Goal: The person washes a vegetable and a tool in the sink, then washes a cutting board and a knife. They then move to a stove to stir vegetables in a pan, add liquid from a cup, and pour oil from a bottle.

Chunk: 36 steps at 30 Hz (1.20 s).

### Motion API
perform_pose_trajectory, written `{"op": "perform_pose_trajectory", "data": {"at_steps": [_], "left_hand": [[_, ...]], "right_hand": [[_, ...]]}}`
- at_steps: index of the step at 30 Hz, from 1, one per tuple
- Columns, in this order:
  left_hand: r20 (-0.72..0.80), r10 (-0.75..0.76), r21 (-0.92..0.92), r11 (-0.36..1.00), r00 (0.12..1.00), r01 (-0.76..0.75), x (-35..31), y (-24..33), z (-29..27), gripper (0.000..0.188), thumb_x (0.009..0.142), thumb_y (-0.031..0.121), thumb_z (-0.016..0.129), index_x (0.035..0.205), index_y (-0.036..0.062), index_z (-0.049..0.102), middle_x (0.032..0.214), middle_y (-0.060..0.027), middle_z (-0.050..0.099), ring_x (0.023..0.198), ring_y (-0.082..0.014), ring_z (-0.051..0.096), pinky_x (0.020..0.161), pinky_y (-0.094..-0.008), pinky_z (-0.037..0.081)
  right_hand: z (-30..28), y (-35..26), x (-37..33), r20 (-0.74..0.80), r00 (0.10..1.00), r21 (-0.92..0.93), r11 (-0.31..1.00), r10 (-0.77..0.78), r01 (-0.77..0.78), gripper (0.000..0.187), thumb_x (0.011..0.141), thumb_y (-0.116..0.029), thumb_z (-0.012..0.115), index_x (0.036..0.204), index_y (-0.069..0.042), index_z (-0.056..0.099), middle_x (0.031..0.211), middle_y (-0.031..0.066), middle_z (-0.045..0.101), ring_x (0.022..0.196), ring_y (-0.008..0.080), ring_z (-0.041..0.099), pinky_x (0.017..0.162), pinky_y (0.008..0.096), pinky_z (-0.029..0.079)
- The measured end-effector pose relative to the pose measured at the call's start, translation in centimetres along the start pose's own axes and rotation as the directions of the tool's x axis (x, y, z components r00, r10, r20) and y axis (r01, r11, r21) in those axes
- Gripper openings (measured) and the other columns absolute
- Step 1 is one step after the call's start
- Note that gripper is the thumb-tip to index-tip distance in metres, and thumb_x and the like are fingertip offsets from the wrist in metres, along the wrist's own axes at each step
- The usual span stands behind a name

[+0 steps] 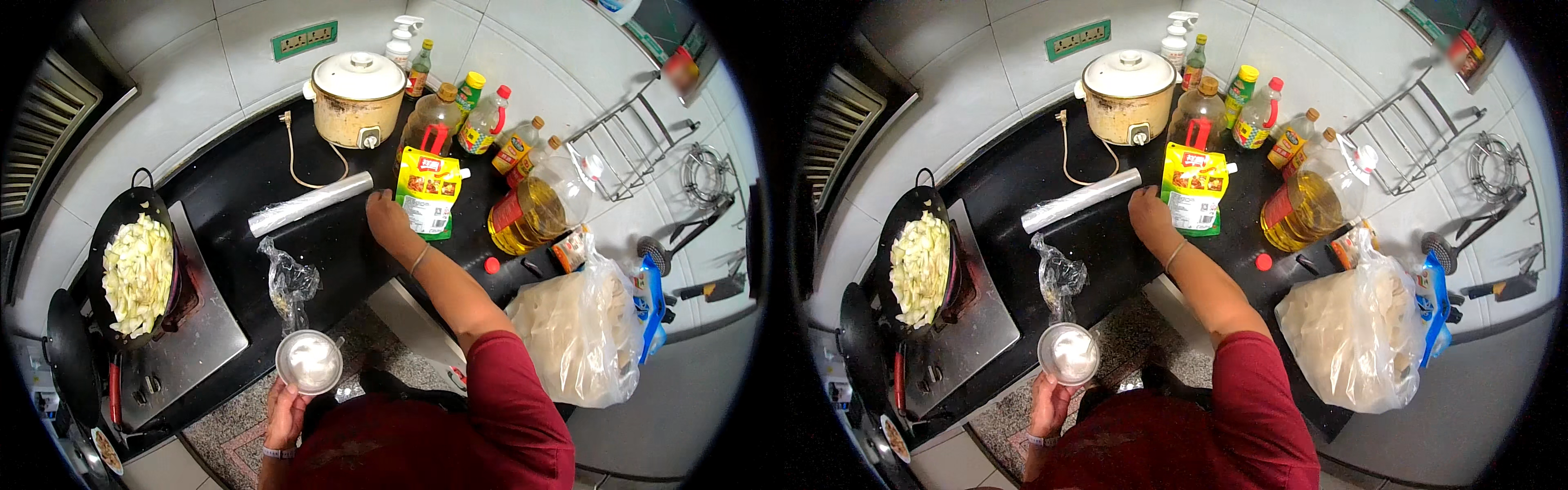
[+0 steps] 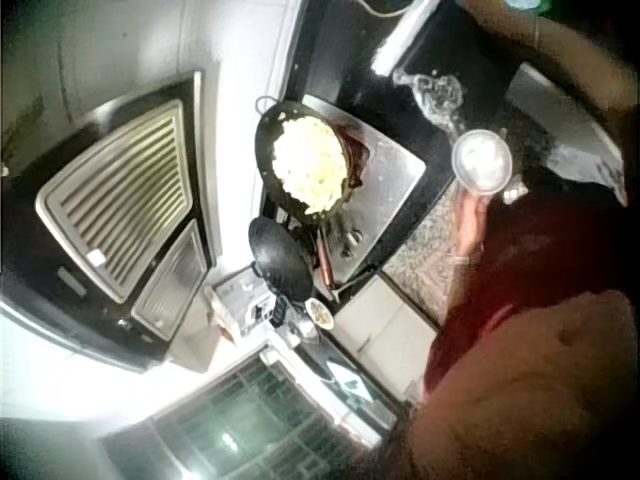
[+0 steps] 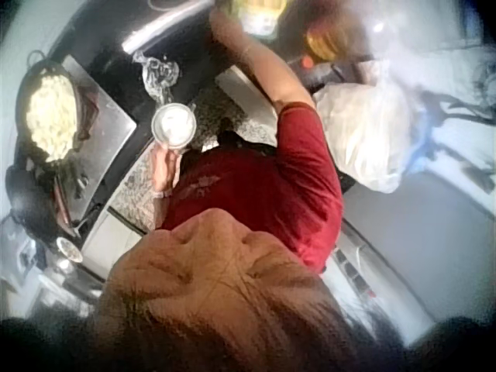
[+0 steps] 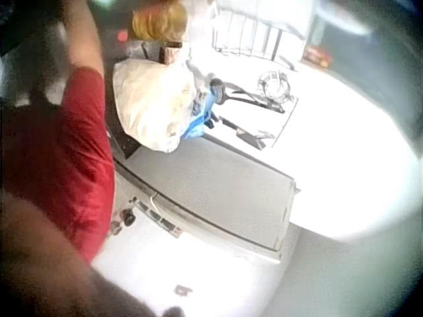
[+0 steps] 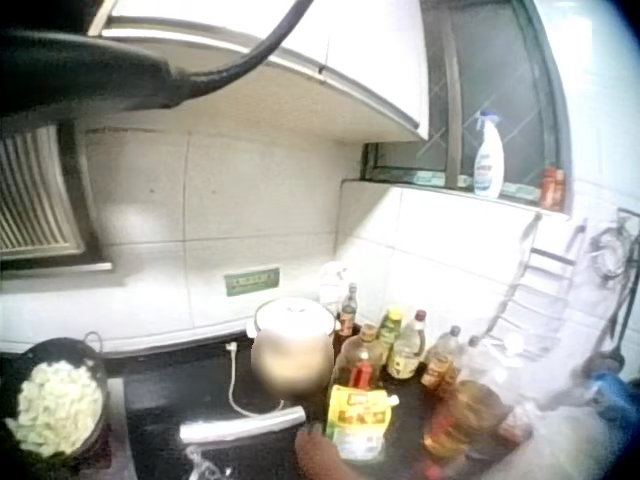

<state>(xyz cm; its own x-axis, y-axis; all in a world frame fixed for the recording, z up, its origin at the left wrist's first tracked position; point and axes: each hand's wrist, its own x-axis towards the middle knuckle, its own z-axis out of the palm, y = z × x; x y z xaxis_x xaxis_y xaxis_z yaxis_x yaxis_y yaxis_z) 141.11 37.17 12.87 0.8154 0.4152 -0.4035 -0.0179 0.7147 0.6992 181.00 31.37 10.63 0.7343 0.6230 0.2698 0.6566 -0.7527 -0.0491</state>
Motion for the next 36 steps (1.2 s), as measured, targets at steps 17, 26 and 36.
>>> {"op": "perform_pose_trajectory", "data": {"at_steps": [17, 26, 36], "left_hand": [[0.02, 0.004, 0.031, 1.0, 1.0, -0.005, 2.8, 2.4, -1.3, 0.051, 0.09, 0.019, 0.059, 0.133, -0.0051, 0.043, 0.129, -0.0175, 0.054, 0.118, -0.0275, 0.056, 0.103, -0.0431, 0.046], [0.152, -0.089, 0.09, 0.993, 0.984, 0.076, 5.3, 4.3, -0.8, 0.057, 0.092, 0.023, 0.057, 0.138, -0.0059, 0.038, 0.132, -0.0168, 0.052, 0.124, -0.0275, 0.051, 0.106, -0.0428, 0.04], [0.241, -0.236, 0.306, 0.939, 0.941, 0.157, 10.7, 2.6, 3.0, 0.044, 0.094, 0.019, 0.052, 0.132, -0.0024, 0.044, 0.119, -0.0099, 0.057, 0.103, -0.0171, 0.056, 0.091, -0.0338, 0.045]], "right_hand": [[1.8, 0.8, 3.2, 0.209, 0.977, 0.12, 0.991, 0.028, -0.054, 0.011, 0.083, -0.004, 0.056, 0.091, -0.001, 0.063, 0.091, 0.0186, 0.068, 0.089, 0.034, 0.068, 0.073, 0.0414, 0.056], [0.9, 0.1, 2.1, -0.019, 0.983, 0.42, 0.89, -0.185, 0.176, 0.018, 0.08, -0.005, 0.06, 0.097, 0.0, 0.063, 0.087, 0.0206, 0.067, 0.08, 0.0352, 0.067, 0.07, 0.0419, 0.055], [-10.7, 1.6, -3.5, 0.505, 0.858, 0.826, 0.239, 0.091, -0.511, 0.02, 0.087, -0.012, 0.067, 0.1, 0.002, 0.065, 0.078, 0.0054, 0.066, 0.052, 0.0067, 0.054, 0.045, 0.0218, 0.042]]}}
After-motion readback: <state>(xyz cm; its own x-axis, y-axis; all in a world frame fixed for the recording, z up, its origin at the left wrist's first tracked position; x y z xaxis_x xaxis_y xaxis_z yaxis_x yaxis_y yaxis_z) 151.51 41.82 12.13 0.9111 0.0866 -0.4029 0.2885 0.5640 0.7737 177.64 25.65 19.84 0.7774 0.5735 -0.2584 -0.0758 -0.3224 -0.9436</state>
